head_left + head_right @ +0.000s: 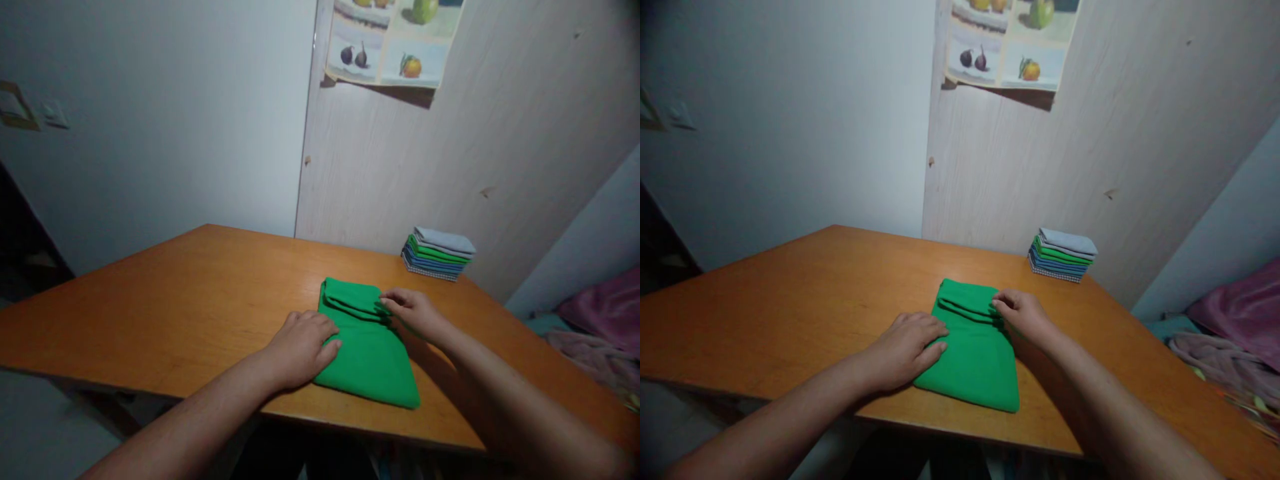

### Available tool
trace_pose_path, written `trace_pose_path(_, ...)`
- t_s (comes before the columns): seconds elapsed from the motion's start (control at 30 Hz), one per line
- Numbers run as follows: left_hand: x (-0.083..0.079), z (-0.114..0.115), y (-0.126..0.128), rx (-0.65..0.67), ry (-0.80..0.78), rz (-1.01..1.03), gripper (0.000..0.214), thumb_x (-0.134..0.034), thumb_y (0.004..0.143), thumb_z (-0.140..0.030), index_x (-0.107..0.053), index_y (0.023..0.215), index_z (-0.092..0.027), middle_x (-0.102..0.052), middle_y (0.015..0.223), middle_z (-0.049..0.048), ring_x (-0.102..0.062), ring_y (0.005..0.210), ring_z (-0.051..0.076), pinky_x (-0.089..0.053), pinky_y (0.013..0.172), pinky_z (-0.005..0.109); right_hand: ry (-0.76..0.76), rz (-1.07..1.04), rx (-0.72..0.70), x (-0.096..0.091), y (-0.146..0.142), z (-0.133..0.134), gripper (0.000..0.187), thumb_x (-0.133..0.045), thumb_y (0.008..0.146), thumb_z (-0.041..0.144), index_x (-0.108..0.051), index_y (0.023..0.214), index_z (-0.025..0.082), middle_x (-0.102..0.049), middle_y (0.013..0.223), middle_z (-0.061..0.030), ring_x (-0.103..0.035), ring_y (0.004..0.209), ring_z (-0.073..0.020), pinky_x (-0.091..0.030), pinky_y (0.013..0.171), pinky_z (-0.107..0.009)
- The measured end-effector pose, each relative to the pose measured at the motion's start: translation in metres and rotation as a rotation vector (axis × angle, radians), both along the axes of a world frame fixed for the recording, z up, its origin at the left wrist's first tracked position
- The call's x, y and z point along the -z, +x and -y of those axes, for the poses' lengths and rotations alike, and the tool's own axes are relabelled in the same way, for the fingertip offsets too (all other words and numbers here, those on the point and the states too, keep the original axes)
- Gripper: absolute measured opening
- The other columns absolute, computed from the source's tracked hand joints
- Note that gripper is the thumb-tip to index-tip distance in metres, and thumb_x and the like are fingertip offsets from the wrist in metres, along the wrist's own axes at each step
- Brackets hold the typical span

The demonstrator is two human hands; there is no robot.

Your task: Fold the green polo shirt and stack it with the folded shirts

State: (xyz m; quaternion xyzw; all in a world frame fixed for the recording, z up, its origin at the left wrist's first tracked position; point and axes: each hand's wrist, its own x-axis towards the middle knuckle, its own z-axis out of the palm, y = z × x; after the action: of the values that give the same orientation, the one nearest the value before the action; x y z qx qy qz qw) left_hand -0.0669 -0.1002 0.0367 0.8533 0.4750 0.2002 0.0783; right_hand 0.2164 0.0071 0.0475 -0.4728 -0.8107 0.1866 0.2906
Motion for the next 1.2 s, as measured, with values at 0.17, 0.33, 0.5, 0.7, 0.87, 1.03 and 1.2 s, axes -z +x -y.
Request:
trace_pose_path(0.17,0.005,0.001,-0.004,-0.001,-0.027,0.057,0.037,-0.048,0.100,-0.044,-0.066,0.126,-0.024,-0.066,0.129,0.0089,-0.056,0.122,0.030,-0.042,0.104,0.048,-0.034,0.005,-0.013,0.006,0.011,0.023,0.030,-0.056,0.092,0.045,-0.075,0.094,0.022,-0.075,0.090,-0.0070,-0.067,0.083,-0.0241,-0.051,0.074,-0.035)
trace_pose_path(0.33,0.004,-0.008,-0.006,-0.098,-0.108,0.214,0.057,-0.055,0.094,-0.053,-0.058,0.137,-0.016,-0.062,0.133,0.0152,-0.056,0.123,0.031,-0.043,0.104,0.045,-0.072,0.077,-0.048,0.011,0.020,0.047,0.038,-0.066,0.087,0.048,-0.074,0.114,0.023,-0.072,0.102,-0.0099,-0.065,0.090,-0.0262,-0.051,0.079,-0.039)
trace_pose_path(0.5,0.006,-0.028,-0.004,-0.125,-0.197,0.336,0.040,-0.059,0.089,-0.050,-0.070,0.108,-0.016,-0.067,0.098,0.0089,-0.062,0.091,0.025,-0.048,0.077,0.035,-0.076,0.056,-0.061,0.020,0.023,0.052,0.020,-0.068,0.085,0.039,-0.073,0.096,0.023,-0.069,0.097,-0.0079,-0.062,0.083,-0.0231,-0.048,0.072,-0.035)
trace_pose_path(0.7,0.009,-0.041,0.005,-0.151,-0.511,0.588,0.012,-0.065,0.073,-0.028,-0.057,0.072,-0.019,-0.050,0.065,-0.0030,-0.045,0.061,0.013,-0.029,0.054,0.025,-0.131,-0.053,-0.040,0.020,0.015,0.053,0.034,-0.071,0.083,0.043,-0.070,0.112,0.025,-0.069,0.102,-0.0088,-0.062,0.087,-0.0245,-0.051,0.077,-0.039)
trace_pose_path(0.87,-0.015,-0.034,0.008,-0.020,-0.662,0.975,0.017,-0.068,0.072,-0.026,-0.056,0.081,-0.020,-0.055,0.071,-0.0028,-0.051,0.066,0.014,-0.035,0.059,0.024,-0.279,-0.253,-0.086,0.013,0.010,0.056,0.071,-0.082,0.075,0.049,-0.058,0.139,0.028,-0.061,0.138,-0.0119,-0.057,0.124,-0.0311,-0.046,0.104,-0.049)
trace_pose_path(1.03,-0.031,-0.016,0.005,0.049,-0.786,1.185,0.026,-0.077,0.079,-0.033,-0.058,0.091,-0.019,-0.061,0.078,-0.0016,-0.057,0.071,0.014,-0.044,0.070,0.026,-0.695,-0.463,-0.250,0.001,0.008,0.064,0.045,-0.081,0.077,0.046,-0.068,0.111,0.021,-0.073,0.106,-0.0076,-0.068,0.097,-0.0255,-0.053,0.090,-0.042)
trace_pose_path(1.2,-0.025,0.010,0.005,0.179,-0.946,1.326,0.045,-0.082,0.079,-0.032,-0.060,0.116,-0.019,-0.071,0.110,0.0108,-0.068,0.103,0.024,-0.048,0.098,0.041,-0.737,-0.614,-0.206,-0.017,0.005,0.079,0.036,-0.086,0.072,0.041,-0.067,0.096,0.022,-0.072,0.094,-0.0030,-0.066,0.086,-0.0192,-0.053,0.084,-0.034)
